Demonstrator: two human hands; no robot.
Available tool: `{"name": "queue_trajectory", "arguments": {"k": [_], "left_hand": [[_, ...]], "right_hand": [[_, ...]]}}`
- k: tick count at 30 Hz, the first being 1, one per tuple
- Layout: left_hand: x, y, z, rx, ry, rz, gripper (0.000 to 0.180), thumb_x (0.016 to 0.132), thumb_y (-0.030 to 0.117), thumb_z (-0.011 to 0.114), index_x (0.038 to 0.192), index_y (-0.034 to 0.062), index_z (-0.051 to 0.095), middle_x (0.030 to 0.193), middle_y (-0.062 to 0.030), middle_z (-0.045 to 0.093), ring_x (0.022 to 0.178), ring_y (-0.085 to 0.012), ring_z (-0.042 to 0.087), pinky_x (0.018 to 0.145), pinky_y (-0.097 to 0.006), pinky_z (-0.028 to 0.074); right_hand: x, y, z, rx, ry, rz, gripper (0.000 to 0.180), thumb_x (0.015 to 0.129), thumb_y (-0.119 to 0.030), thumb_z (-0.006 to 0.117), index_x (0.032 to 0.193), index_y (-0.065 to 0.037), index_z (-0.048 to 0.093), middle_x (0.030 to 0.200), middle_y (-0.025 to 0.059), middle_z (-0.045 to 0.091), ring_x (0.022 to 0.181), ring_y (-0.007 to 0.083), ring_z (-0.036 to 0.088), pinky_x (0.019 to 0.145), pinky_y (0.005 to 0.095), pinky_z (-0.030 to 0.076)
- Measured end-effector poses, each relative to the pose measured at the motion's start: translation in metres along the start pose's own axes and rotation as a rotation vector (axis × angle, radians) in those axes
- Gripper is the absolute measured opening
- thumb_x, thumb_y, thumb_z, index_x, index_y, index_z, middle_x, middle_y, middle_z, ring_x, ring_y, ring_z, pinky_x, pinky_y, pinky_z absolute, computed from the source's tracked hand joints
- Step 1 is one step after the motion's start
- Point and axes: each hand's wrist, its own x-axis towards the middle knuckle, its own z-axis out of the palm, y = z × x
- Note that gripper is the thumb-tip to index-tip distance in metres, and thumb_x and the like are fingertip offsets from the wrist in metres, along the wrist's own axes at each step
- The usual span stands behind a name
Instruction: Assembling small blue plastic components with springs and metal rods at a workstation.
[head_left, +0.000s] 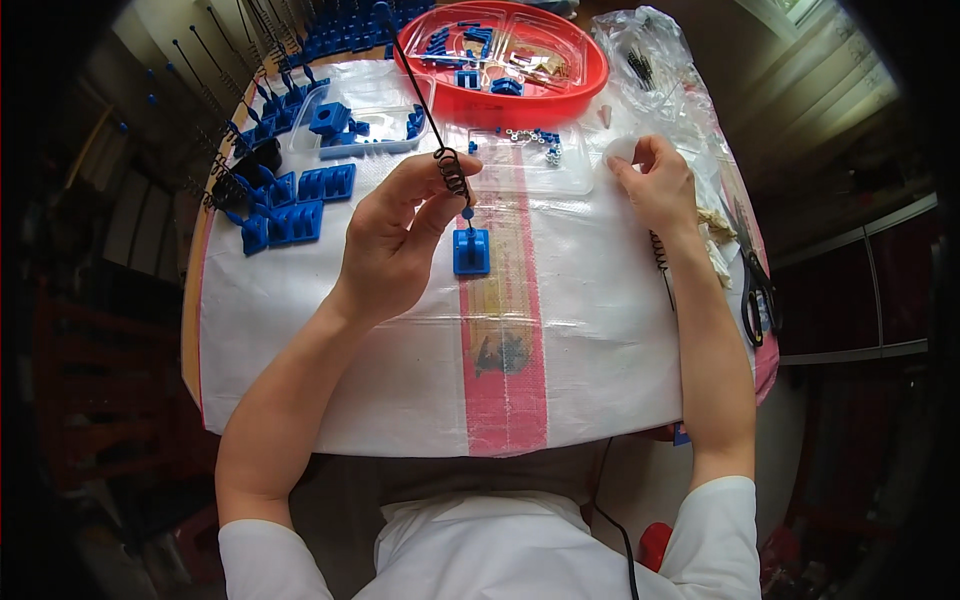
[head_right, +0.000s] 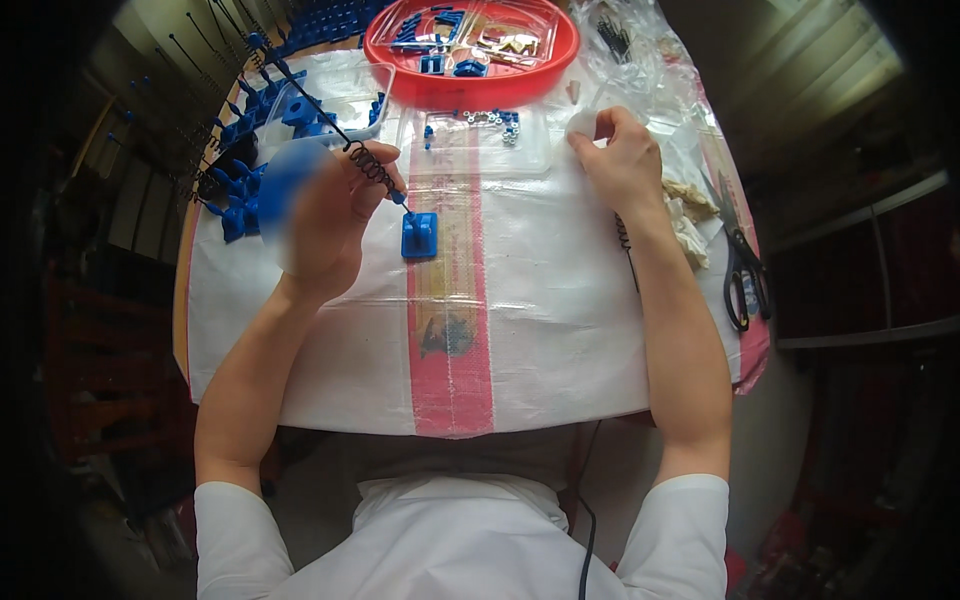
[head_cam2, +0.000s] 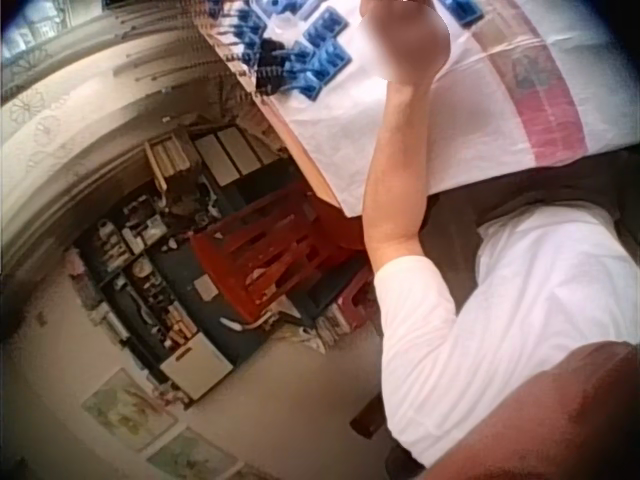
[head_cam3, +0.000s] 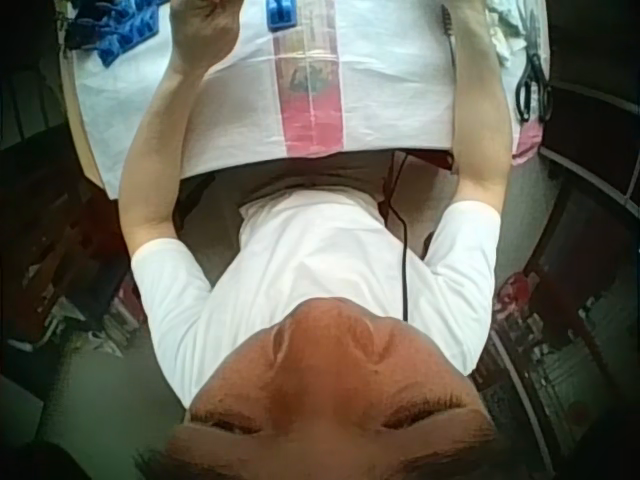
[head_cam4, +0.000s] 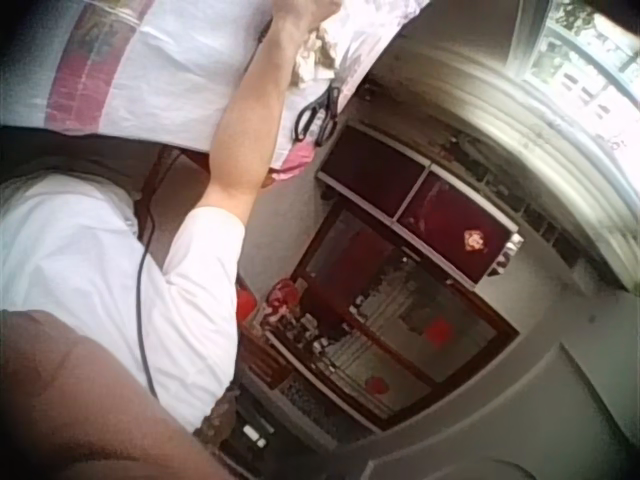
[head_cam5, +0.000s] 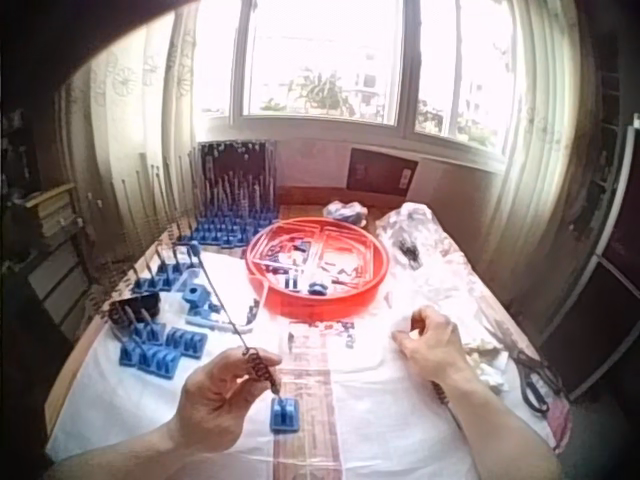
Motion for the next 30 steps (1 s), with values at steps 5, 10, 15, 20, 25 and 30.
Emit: {"name": "queue_trajectory", "arguments": {"k": [5, 10, 15, 20, 25, 30], "left_hand": [[-0.0004, -0.0006, -0.0003, -0.011, 0.006, 0.005, 0.025, 0.098, 0.001, 0.053, 0.123, 0.0015, 0.055, 0.098, -0.0063, 0.062, 0.091, -0.0122, 0.058, 0.086, -0.029, 0.047], [-0.0001, -0.0025, -0.0014, 0.004, 0.001, 0.024, 0.025, 0.098, 0.002, 0.053, 0.123, 0.0018, 0.055, 0.099, -0.0059, 0.062, 0.091, -0.0122, 0.059, 0.085, -0.029, 0.047], [-0.0005, -0.0031, -0.0003, 0.004, 0.024, 0.022, 0.025, 0.098, 0.002, 0.053, 0.123, 0.0021, 0.056, 0.099, -0.0059, 0.062, 0.091, -0.0123, 0.058, 0.083, -0.028, 0.047], [-0.0011, -0.0052, -0.0051, -0.005, -0.003, 0.016, 0.024, 0.096, -0.001, 0.054, 0.12, 0.002, 0.056, 0.113, -0.0057, 0.062, 0.097, -0.0116, 0.061, 0.089, -0.028, 0.051], [-0.0011, -0.005, -0.0047, -0.029, -0.002, 0.026, 0.024, 0.096, -0.001, 0.054, 0.12, 0.0018, 0.056, 0.112, -0.006, 0.062, 0.096, -0.0116, 0.062, 0.088, -0.028, 0.051], [-0.0018, -0.0047, -0.0047, -0.029, -0.014, 0.004, 0.024, 0.097, 0.0, 0.054, 0.121, 0.002, 0.056, 0.112, -0.006, 0.063, 0.096, -0.0115, 0.062, 0.088, -0.028, 0.051]], "right_hand": [[0.0006, 0.0029, 0.0007, 0.024, -0.007, -0.015, 0.034, 0.076, -0.026, 0.077, 0.098, -0.002, 0.068, 0.094, 0.0116, 0.071, 0.082, 0.0245, 0.069, 0.078, 0.035, 0.052], [0.0013, 0.0036, 0.0004, 0.007, -0.005, -0.015, 0.036, 0.075, -0.028, 0.078, 0.099, -0.002, 0.068, 0.094, 0.011, 0.071, 0.082, 0.0241, 0.069, 0.078, 0.0344, 0.053], [0.0005, 0.0019, -0.0007, -0.021, 0.003, -0.017, 0.036, 0.076, -0.028, 0.077, 0.099, -0.002, 0.069, 0.094, 0.0105, 0.071, 0.082, 0.0232, 0.069, 0.078, 0.0342, 0.053], [-0.0002, 0.0001, -0.0019, 0.024, -0.023, 0.008, 0.033, 0.077, -0.028, 0.076, 0.098, -0.004, 0.07, 0.092, 0.0097, 0.072, 0.082, 0.0225, 0.068, 0.078, 0.0341, 0.052], [-0.0004, 0.0003, -0.002, 0.016, -0.015, 0.0, 0.031, 0.078, -0.028, 0.076, 0.097, -0.004, 0.07, 0.092, 0.0092, 0.072, 0.08, 0.0219, 0.068, 0.077, 0.0341, 0.052], [0.0008, 0.0024, -0.0017, 0.029, -0.02, 0.024, 0.032, 0.077, -0.028, 0.076, 0.097, -0.004, 0.069, 0.091, 0.0089, 0.072, 0.08, 0.0215, 0.068, 0.076, 0.0338, 0.052]]}}
